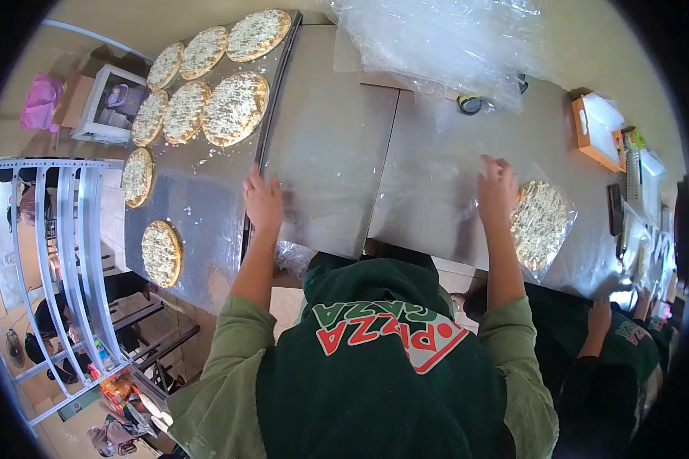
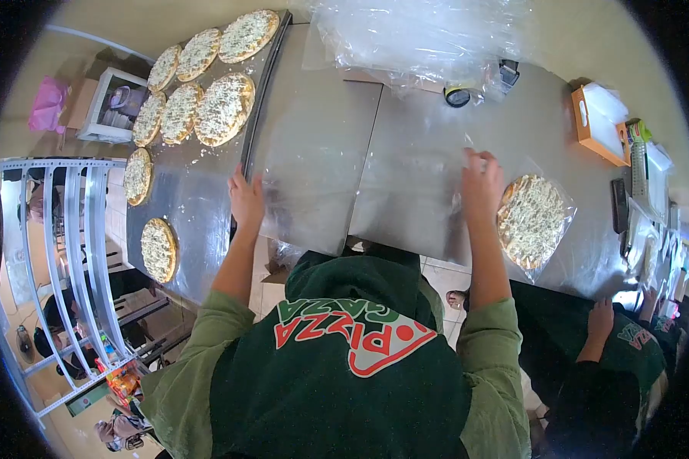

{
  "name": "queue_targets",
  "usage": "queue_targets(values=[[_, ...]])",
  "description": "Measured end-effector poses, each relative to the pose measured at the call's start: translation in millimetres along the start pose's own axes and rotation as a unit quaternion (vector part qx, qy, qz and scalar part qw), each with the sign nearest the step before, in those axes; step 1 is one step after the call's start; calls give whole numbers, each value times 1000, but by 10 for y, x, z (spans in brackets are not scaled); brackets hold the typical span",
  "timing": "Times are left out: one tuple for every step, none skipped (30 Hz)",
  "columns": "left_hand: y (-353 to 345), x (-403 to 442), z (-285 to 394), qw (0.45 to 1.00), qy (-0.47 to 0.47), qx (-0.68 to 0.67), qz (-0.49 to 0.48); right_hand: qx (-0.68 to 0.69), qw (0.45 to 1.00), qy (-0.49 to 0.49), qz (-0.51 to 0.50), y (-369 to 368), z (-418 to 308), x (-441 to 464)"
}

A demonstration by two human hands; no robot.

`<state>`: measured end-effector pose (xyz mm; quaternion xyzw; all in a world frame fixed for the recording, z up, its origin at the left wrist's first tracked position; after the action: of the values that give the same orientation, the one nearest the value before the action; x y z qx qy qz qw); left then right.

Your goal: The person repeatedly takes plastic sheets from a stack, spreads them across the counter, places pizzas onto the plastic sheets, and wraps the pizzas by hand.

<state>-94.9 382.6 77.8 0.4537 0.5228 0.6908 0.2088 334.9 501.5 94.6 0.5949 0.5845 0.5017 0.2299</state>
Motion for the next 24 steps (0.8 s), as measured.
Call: queue_targets(values=[[-28, -16, 160, 996, -78, -15, -33, 71, 996, 24, -58, -136, -81, -10], [-60, -35, 316, 985, -155, -31, -66, 140, 982, 47, -115, -273, -159, -30], [-103, -75, 469, 967, -231, -47, -97, 134, 980, 45, -141, -428, -192, -47], [-178, -100, 567, 962, -239, -70, -111, 127, 977, 44, -167, -596, -234, -38], [-271, -120, 662, 957, -245, -92, -123, 120, 973, 45, -192, -718, -241, -11], [-282, -92, 737, 952, -252, -114, -134, 89, 978, 23, -187, -707, -239, 58], [-300, -36, 748, 954, -239, -95, -152, 57, 982, 0, -181, -675, -220, 128], [-316, 19, 750, 956, -228, -77, -171, 25, 984, -24, -175, -638, -202, 188], [-316, 69, 759, 956, -217, -60, -190, 34, 979, -42, -199, -640, -180, 227], [-328, 82, 789, 949, -246, -66, -187, 42, 972, -61, -222, -636, -145, 260], [-340, 96, 812, 941, -275, -72, -184, 49, 965, -80, -244, -633, -116, 280], [-348, 116, 836, 933, -302, -78, -178, 69, 965, -104, -232, -617, -87, 306], [-352, 169, 886, 929, -326, -87, -151, 89, 963, -128, -220, -619, -65, 315], [-373, 247, 969, 924, -348, -96, -123, 110, 960, -151, -208, -626, -51, 320], [-391, 309, 1040, 918, -370, -104, -94, 34, 965, -135, -222, -652, -62, 316], [-465, 357, 1071, 922, -364, -78, -106, -43, 964, -119, -235, -682, -74, 297], [-546, 390, 1101, 925, -357, -52, -118, -118, 956, -104, -246, -702, -79, 274], [-632, 407, 1108, 927, -350, -26, -129, -125, 961, -81, -233, -682, -100, 256], [-688, 392, 1063, 926, -349, -33, -142, -132, 965, -59, -221, -640, -114, 196], [-730, 357, 976, 924, -348, -39, -156, -138, 967, -37, -209, -596, -130, 118], [-740, 312, 898, 921, -349, -45, -170, -138, 961, -54, -233, -522, -158, 17], [-616, 248, 829, 911, -354, -27, -210, -137, 954, -71, -256, -398, -210, -98], [-410, 158, 747, 899, -360, -8, -251, -135, 946, -89, -280, -286, -255, -218], [-228, 18, 660, 885, -376, 6, -274, -123, 941, -98, -301, -179, -293, -360]])
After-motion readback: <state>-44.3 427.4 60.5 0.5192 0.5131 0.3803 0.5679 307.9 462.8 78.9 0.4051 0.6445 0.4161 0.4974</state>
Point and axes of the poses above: each hand's wrist, its own x-axis towards the middle knuckle, its own y-axis out of the back of the hand, z = x × y, the point moved 5 cm from there along x, towards the middle knuckle, and after that the axes turned 12 degrees about x, right-handed, at the moved point
